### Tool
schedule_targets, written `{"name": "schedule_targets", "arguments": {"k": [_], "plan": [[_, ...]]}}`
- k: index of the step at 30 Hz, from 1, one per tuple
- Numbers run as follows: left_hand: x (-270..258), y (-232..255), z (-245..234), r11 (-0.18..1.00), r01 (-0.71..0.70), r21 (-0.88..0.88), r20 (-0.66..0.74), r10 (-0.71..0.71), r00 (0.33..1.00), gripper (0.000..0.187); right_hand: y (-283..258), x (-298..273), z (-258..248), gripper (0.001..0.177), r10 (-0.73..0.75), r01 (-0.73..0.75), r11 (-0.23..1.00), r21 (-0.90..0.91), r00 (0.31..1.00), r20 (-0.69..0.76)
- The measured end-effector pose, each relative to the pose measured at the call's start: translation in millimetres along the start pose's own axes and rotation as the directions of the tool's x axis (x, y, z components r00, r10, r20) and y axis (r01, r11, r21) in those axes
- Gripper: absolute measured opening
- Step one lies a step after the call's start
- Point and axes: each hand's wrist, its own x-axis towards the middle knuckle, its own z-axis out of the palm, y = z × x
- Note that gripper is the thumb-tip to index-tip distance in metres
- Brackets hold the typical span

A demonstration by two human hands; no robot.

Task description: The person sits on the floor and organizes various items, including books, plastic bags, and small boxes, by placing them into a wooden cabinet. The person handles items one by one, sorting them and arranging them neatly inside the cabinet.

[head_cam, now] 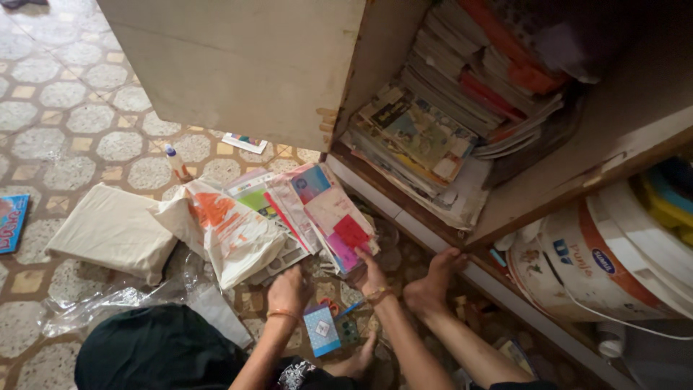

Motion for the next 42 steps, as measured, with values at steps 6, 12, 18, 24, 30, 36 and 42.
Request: {"name": "schedule_targets", "arguments": {"k": [6,12,18,24,30,36,42], "plan": [[18,41,-110,0.844,-0.512,-0.162,-0.372,0.428,0.824,0.018,4,-24,39,0.045,-0.008,0.008,1.000,-0.001,0.999,0.049],[49,45,-125,0.711,-0.693,-0.119,-0.357,0.621,0.698,0.030,2,-36,61,0.050,-0.032,0.033,0.999,-0.007,0.996,0.085],[14,-25,-139,0.906,-0.402,-0.136,-0.479,0.295,0.827,0.024,-12,-24,16,0.051,0.085,-0.082,0.994,-0.075,0.996,0.028],[-5,-96,-99,0.960,-0.068,0.271,-0.576,0.219,0.788,0.044,-20,-35,-17,0.052,0.177,-0.160,0.964,-0.213,0.982,0.064],[13,-118,-92,0.981,-0.194,0.022,-0.508,0.178,0.843,0.012,-17,-57,-14,0.054,0.373,-0.336,0.881,-0.333,0.927,0.050],[3,-105,-118,0.955,-0.294,0.047,-0.488,0.279,0.827,0.012,15,-48,-1,0.055,0.400,-0.375,0.878,-0.297,0.916,0.028],[-1,-109,-119,0.922,-0.385,0.029,-0.540,0.339,0.771,0.019,38,-29,29,0.053,0.300,-0.284,0.929,-0.237,0.953,0.033]]}}
